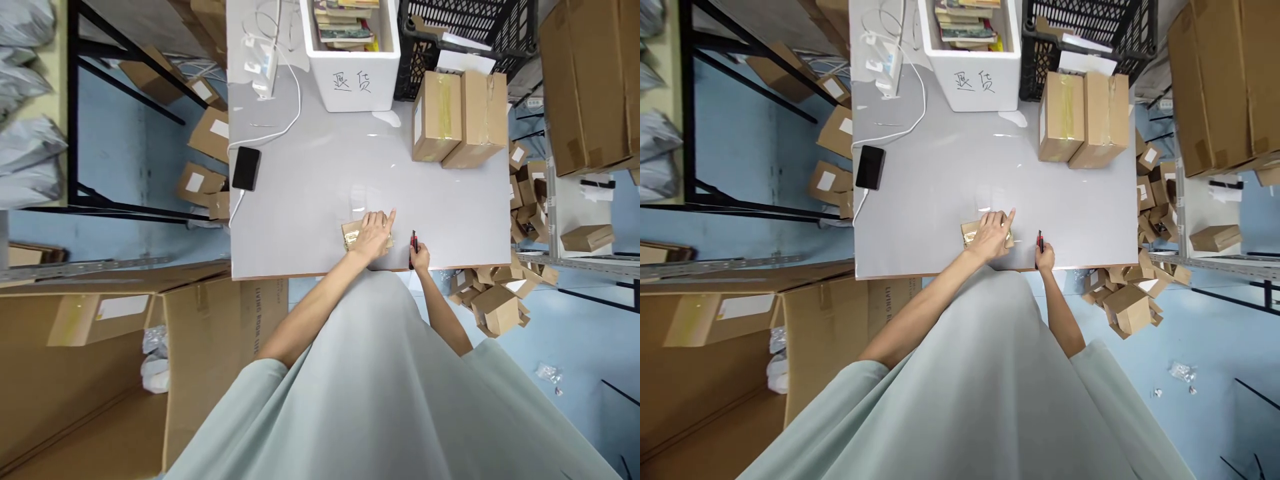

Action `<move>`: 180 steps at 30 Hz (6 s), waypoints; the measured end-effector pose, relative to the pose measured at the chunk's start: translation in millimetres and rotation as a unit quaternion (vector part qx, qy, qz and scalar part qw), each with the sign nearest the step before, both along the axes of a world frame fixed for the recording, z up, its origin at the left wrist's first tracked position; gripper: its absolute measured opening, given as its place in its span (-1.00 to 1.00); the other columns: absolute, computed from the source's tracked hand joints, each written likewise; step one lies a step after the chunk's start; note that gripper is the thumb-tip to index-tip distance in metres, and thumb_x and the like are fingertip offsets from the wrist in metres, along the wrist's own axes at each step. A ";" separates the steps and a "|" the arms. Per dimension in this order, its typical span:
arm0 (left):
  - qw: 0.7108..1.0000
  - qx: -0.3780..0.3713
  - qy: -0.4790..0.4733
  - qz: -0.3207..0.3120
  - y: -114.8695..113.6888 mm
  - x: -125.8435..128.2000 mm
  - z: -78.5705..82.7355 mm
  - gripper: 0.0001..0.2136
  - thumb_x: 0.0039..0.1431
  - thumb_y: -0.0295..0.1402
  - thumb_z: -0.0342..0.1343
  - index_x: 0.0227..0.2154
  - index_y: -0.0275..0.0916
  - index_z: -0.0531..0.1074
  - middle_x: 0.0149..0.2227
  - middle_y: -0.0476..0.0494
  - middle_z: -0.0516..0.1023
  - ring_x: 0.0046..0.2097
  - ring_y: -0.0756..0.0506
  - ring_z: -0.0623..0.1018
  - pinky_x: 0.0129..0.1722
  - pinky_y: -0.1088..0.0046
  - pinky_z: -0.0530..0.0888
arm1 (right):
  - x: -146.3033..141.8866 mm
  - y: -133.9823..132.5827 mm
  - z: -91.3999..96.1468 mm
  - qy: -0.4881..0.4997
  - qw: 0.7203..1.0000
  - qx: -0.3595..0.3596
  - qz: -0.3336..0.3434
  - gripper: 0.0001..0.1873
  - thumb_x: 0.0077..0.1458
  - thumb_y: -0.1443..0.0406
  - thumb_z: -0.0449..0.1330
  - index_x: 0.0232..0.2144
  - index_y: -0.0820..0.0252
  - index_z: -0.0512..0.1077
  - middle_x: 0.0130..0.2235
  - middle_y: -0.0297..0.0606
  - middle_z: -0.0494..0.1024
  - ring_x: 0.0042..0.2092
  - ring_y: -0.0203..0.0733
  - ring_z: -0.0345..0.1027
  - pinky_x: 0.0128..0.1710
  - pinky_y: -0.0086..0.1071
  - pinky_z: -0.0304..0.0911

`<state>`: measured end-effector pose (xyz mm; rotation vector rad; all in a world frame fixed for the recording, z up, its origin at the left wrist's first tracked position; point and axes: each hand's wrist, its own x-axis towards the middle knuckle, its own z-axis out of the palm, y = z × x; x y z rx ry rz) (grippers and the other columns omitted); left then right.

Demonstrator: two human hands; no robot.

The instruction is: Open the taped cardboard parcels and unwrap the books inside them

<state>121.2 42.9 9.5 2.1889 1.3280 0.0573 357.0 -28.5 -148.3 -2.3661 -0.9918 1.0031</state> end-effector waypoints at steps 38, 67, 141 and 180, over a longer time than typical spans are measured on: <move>0.985 0.053 -0.153 0.051 6.5 -41.5 -25.2 0.25 -0.03 -0.31 0.49 0.64 -0.17 -0.16 0.45 -0.47 0.26 0.44 -0.51 0.34 0.43 -0.11 0.32 | -39.9 -1.0 123.2 0.297 0.939 0.174 -0.026 -0.47 0.22 -0.16 0.29 -0.06 0.12 0.41 -0.01 -0.13 0.75 -0.29 -0.26 0.57 -0.26 -0.41 0.41; 0.876 -0.182 -0.321 0.311 22.4 -123.0 -65.8 -0.71 0.16 -0.17 0.40 -0.13 -0.21 0.76 -0.15 -0.21 0.80 -0.23 -0.19 0.73 -0.10 0.30 0.63 | -168.7 3.0 206.9 -0.136 0.909 -0.042 0.392 -0.40 0.55 0.18 0.02 0.54 0.00 0.23 0.20 -0.19 0.72 0.14 0.07 0.65 0.14 -0.20 0.47; 0.936 -0.073 -0.228 0.259 51.1 1.1 -33.1 -0.91 0.20 -0.32 0.27 -0.24 -0.12 0.62 -0.11 -0.10 0.72 -0.03 -0.19 0.68 0.08 0.26 0.55 | -86.6 16.9 217.7 -0.171 0.915 -0.112 0.348 -0.34 0.59 0.22 -0.14 0.62 0.12 0.00 0.14 0.00 0.68 0.01 0.04 0.66 0.08 -0.21 0.46; 0.947 -0.037 -0.215 0.237 41.4 8.2 -37.5 -0.90 0.31 -0.27 0.29 -0.20 -0.07 0.70 -0.07 -0.07 0.71 -0.04 -0.19 0.67 0.03 0.25 0.50 | -121.6 34.0 241.3 -0.230 0.891 -0.175 0.350 -0.29 0.54 0.40 -0.05 0.62 0.17 -0.09 0.04 0.07 0.69 0.00 -0.03 0.69 0.05 -0.25 0.49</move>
